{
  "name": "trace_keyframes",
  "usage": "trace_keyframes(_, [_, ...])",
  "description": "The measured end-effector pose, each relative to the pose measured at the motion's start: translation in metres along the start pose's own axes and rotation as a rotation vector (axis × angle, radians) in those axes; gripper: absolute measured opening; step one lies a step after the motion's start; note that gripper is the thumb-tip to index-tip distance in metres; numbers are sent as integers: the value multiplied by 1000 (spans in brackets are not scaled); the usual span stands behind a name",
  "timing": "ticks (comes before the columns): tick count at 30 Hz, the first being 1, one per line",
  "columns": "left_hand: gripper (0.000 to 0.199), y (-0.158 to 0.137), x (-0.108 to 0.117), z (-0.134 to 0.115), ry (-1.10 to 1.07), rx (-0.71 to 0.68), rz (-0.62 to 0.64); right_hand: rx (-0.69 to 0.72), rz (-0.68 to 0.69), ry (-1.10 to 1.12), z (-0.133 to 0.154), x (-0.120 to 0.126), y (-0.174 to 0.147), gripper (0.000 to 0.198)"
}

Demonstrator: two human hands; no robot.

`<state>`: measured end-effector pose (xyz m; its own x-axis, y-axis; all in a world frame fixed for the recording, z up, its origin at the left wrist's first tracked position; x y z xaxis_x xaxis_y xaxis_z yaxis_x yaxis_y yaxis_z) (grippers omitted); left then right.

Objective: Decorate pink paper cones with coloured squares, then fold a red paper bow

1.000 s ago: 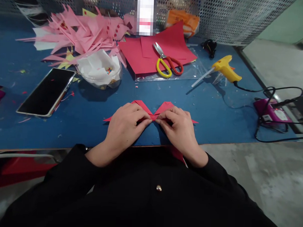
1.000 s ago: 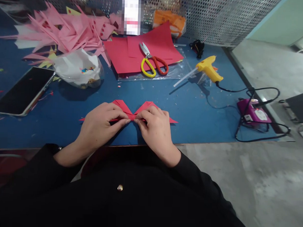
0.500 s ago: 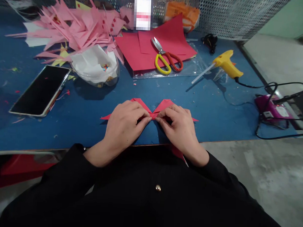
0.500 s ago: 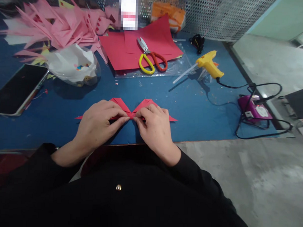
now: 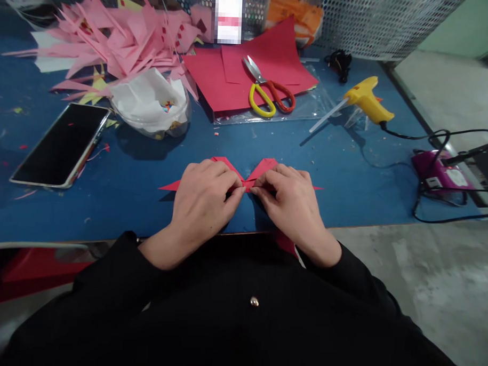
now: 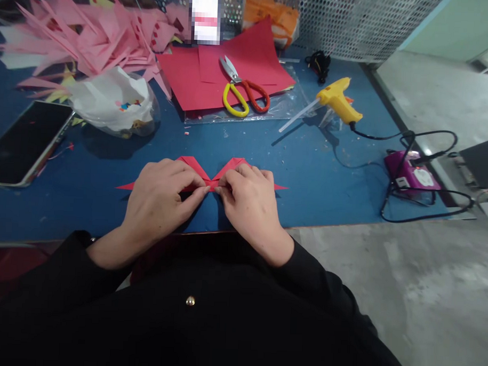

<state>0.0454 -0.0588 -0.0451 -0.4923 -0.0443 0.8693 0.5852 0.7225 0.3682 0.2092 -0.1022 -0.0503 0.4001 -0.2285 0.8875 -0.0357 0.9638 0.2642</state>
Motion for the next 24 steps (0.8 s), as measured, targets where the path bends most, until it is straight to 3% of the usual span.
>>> trace_keyframes(12, [22, -2, -1, -1, 43, -22, 8, 7, 18, -127, 2, 1, 3, 14])
trace_keyframes(19, [22, -17, 5, -17, 276, -334, -62, 23, 10, -138, 1, 0, 3, 15])
trace_keyframes(24, [32, -18, 5, -19, 332, -414, -44, 23, -27, -100, -2, 1, 3, 16])
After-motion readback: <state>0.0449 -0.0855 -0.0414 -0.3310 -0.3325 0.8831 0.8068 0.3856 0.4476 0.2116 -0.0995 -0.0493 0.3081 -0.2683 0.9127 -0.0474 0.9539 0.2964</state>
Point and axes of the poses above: each hand's wrist, its own y-axis towards the middle knuckle, its own x-axis out of the back of the hand, z = x × y, the point moved 2 cm from there along y, towards the middle knuckle, and after that the axes turned 3 degrees about -y, right-handed, at the moved point
